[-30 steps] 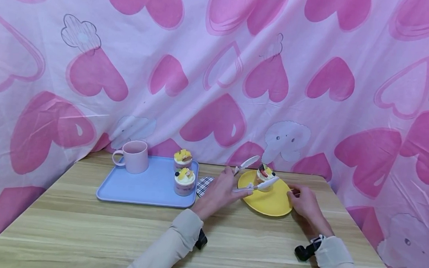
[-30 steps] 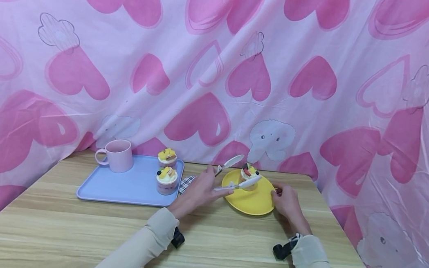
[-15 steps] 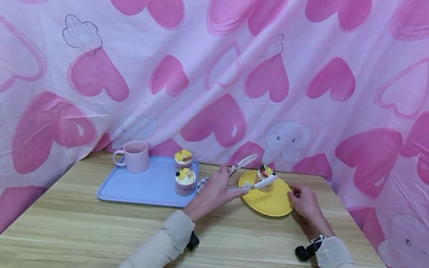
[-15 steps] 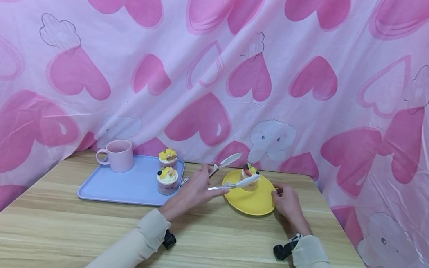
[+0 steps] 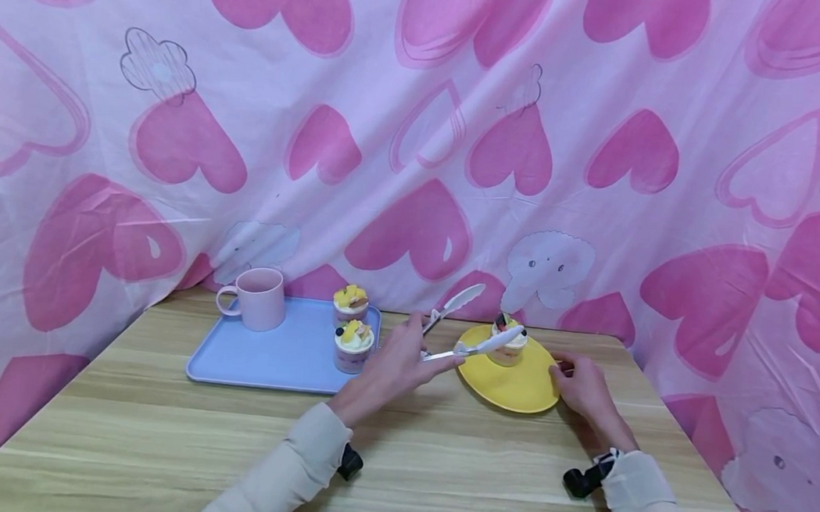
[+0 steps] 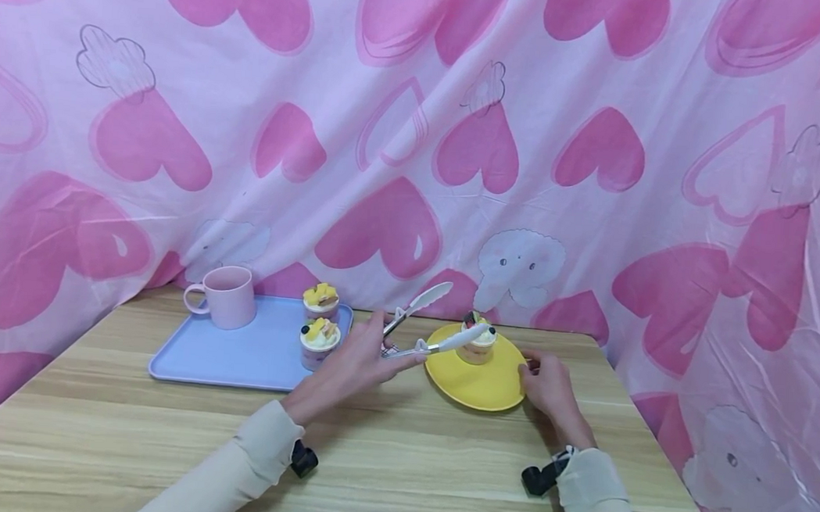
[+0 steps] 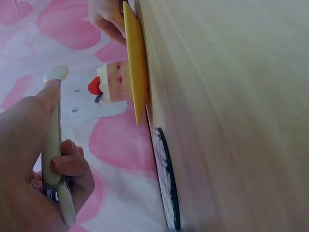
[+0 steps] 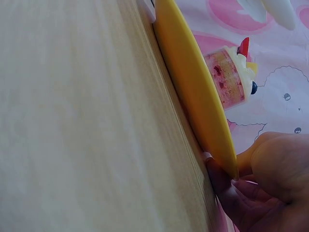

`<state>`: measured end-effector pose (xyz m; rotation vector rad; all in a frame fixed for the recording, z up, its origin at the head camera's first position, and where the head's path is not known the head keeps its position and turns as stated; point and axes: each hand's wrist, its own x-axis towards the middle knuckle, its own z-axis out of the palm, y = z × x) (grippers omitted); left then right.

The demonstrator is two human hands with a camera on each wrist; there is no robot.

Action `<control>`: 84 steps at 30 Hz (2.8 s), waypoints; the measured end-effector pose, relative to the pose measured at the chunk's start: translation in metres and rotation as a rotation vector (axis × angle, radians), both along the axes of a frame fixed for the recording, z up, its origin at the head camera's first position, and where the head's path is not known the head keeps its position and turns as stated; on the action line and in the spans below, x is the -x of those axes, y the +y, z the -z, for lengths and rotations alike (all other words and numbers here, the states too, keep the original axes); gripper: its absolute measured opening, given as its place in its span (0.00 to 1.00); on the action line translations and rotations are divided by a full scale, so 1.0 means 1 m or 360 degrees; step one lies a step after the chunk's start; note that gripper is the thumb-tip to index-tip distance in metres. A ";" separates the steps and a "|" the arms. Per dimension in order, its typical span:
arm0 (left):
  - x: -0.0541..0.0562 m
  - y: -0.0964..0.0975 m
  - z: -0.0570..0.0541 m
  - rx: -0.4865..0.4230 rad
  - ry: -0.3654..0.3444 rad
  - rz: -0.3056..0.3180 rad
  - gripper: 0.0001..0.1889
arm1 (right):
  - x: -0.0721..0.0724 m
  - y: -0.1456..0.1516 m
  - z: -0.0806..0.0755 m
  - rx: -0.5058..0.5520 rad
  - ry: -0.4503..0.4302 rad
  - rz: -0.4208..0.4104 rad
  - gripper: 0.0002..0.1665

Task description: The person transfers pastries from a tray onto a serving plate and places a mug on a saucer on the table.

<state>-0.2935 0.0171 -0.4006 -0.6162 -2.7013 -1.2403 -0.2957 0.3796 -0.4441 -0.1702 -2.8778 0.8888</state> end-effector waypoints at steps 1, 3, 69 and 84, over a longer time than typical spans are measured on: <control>-0.001 -0.003 -0.001 -0.0009 0.0006 -0.0001 0.45 | 0.000 0.000 0.000 -0.0002 0.0005 -0.0003 0.26; -0.002 -0.008 -0.001 -0.0003 0.0015 -0.0022 0.45 | 0.001 0.000 0.000 -0.0003 0.0010 -0.0005 0.26; -0.036 -0.168 0.006 0.0282 0.0013 -0.0300 0.39 | -0.002 0.002 0.001 -0.0018 0.0077 -0.0016 0.25; -0.031 -0.179 0.011 0.0349 -0.0034 -0.0273 0.40 | -0.001 0.001 0.001 0.0007 0.0029 0.0004 0.26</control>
